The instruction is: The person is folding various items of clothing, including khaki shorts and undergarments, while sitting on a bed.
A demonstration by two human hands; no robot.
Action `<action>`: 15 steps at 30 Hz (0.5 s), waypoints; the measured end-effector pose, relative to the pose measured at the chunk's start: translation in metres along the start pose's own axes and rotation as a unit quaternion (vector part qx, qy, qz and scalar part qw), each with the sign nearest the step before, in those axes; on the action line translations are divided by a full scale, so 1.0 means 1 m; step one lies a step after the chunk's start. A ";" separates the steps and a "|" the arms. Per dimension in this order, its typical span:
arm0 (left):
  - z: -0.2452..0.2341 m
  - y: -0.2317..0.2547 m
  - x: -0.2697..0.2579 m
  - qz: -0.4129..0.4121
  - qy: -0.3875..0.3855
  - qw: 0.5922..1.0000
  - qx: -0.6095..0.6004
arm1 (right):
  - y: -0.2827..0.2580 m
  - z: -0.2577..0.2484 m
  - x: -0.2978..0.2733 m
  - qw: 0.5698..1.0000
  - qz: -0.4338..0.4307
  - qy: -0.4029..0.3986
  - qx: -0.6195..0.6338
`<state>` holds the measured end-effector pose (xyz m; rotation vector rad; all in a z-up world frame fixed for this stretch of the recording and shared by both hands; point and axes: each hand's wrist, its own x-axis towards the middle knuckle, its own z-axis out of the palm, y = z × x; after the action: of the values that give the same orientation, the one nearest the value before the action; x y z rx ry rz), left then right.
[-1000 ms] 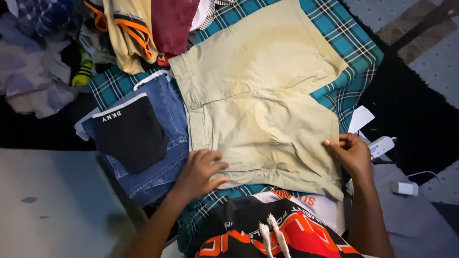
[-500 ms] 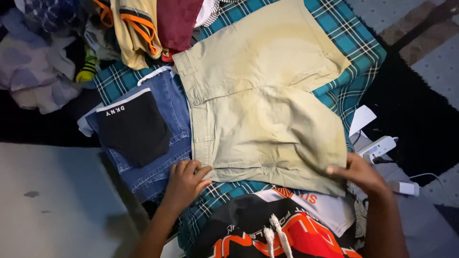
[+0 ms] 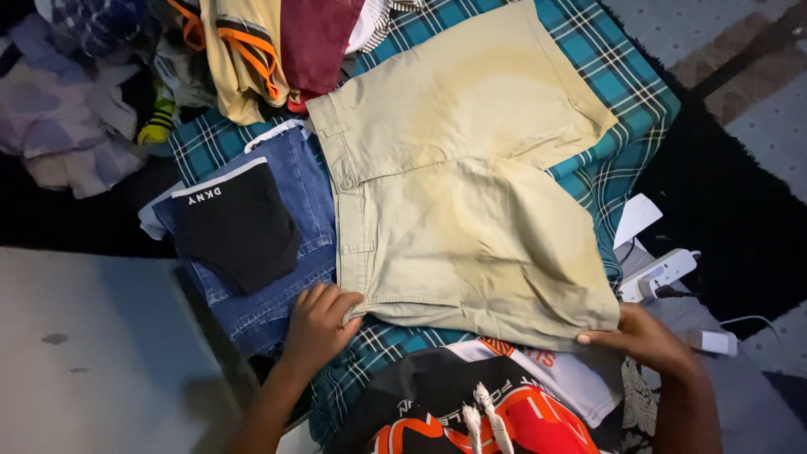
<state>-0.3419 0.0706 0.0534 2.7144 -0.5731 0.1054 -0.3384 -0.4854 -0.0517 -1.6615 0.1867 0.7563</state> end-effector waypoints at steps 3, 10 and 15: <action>-0.011 0.003 0.001 -0.011 0.034 0.998 -0.056 | 0.040 -0.021 -0.001 0.998 -0.009 0.014 0.059; -0.037 0.009 0.009 -0.015 0.147 0.982 -0.118 | -0.013 -0.030 -0.039 0.976 -0.182 0.080 0.084; -0.052 0.011 0.026 0.020 0.188 0.975 -0.120 | -0.072 -0.017 -0.052 0.968 -0.195 0.150 -0.055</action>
<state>-0.3227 0.0700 0.1093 2.3639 -0.4908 0.5142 -0.3348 -0.4979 0.0378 -1.8407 0.0259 0.2189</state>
